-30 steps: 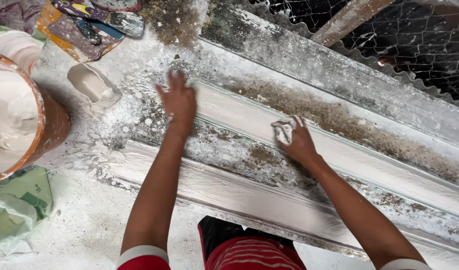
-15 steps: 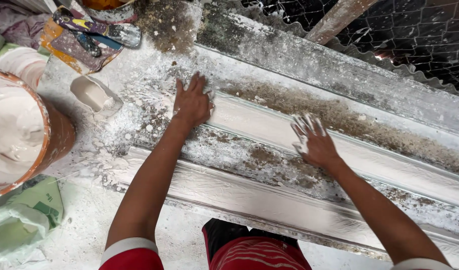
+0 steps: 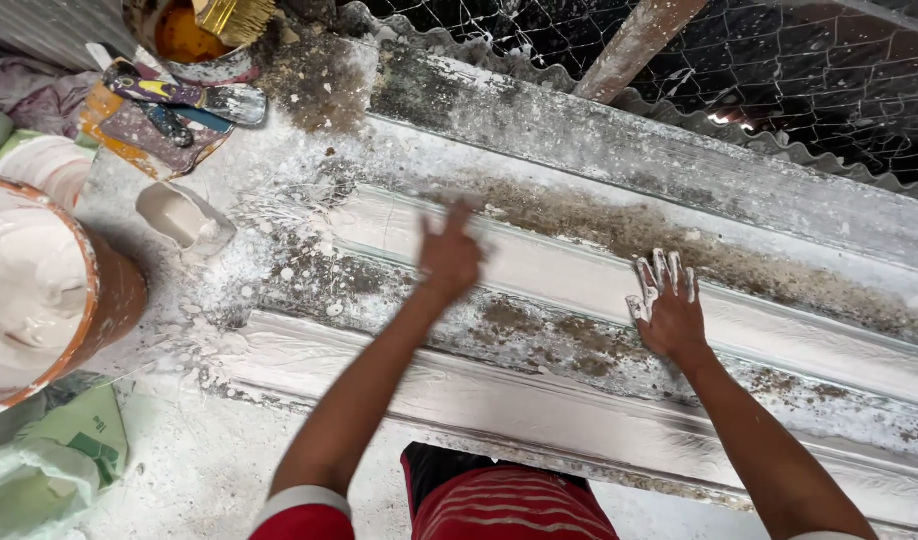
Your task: Applying and smoothing gypsum paste or plaster over fiberglass strands on a mold.
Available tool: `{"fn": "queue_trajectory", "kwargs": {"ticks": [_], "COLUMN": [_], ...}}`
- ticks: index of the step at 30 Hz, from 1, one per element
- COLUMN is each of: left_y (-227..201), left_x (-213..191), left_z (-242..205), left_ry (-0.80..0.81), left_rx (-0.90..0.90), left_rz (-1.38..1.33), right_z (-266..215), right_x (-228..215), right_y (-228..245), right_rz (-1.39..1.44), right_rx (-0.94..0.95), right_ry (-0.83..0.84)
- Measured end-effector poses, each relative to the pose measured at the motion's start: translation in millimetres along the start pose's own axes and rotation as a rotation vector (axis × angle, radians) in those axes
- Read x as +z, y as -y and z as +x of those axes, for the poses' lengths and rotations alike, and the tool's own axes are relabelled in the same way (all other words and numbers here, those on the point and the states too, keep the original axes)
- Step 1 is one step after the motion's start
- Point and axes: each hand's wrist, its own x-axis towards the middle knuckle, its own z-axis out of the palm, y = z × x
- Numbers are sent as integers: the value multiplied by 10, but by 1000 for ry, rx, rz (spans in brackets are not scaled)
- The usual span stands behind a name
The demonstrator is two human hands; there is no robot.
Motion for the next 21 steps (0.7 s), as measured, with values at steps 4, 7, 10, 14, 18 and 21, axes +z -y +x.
{"fn": "queue_trajectory", "kwargs": {"ticks": [4, 7, 10, 14, 18, 21], "left_y": [901, 1301, 1844, 1783, 2139, 2574], "left_x": [352, 368, 579, 202, 637, 1228], "left_z": [2, -95, -129, -693, -569, -365], "left_ry": [-365, -425, -609, -643, -797, -886], "left_rx": [-305, -439, -633, -842, -866, -973], "left_rz": [96, 79, 188, -268, -497, -711], "right_z": [298, 608, 938, 1331, 1857, 2189], "right_x": [-23, -72, -176, -511, -572, -468], "right_y": [354, 830, 1289, 2060, 2987, 3607], "right_rz": [-47, -34, -62, -8, 50, 206], "right_rx": [-47, -104, -189, -244, -314, -290], "right_ry": [-32, -1, 1, 234, 232, 179]}}
